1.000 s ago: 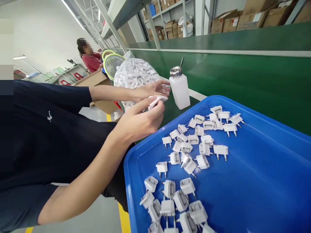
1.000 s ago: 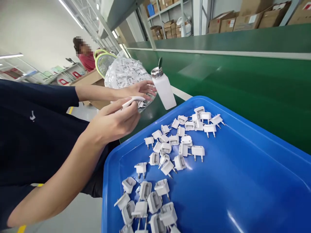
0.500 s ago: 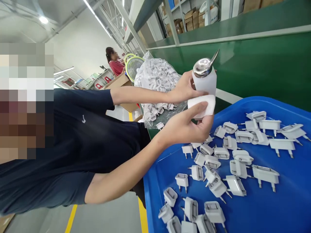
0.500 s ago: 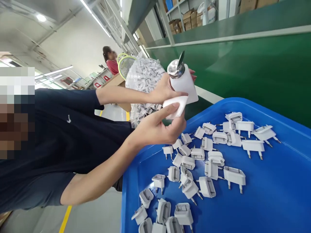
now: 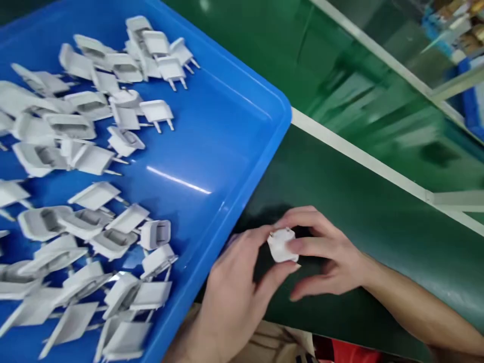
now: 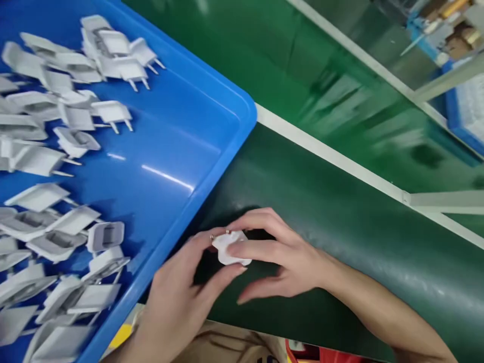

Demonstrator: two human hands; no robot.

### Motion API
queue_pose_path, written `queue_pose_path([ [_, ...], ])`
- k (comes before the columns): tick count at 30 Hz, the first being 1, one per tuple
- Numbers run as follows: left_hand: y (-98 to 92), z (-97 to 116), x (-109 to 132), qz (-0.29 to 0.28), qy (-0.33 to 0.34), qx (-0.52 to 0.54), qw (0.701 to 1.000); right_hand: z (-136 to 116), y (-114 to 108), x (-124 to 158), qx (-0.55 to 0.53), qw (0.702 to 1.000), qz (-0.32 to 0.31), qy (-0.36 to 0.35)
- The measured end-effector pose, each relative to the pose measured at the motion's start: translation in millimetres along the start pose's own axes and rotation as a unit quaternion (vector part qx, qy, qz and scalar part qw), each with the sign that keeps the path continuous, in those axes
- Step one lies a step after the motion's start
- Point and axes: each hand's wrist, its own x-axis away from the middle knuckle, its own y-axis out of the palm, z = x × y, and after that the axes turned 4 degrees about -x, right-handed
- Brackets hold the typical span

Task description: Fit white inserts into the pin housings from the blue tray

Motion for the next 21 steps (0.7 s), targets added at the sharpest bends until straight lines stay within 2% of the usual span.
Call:
queue_pose_path([
  [2,7.8,-6.5,2.2,0.017,-0.015,0.012,1.000,0.9,3.3,-1.7,-0.012,1.000,0.002,-0.015],
  [4,7.2,-7.6,-0.8,0.037,-0.028,0.053,0.998,2.3,8.0,-7.7,-0.027,0.999,0.025,-0.018],
  [9,2.6,-4.8,-2.7,0.021,-0.045,0.098,0.994,1.5,17.3,-11.5,-0.053,0.996,0.059,-0.030],
  [15,3.5,-6.5,-4.8,0.019,-0.048,0.108,0.993,3.7,24.9,-15.3,-0.022,0.993,0.113,-0.031],
  [21,7.4,-2.5,4.3,0.032,-0.010,0.065,0.997,-14.0,25.7,-4.7,0.065,0.989,0.125,-0.036],
])
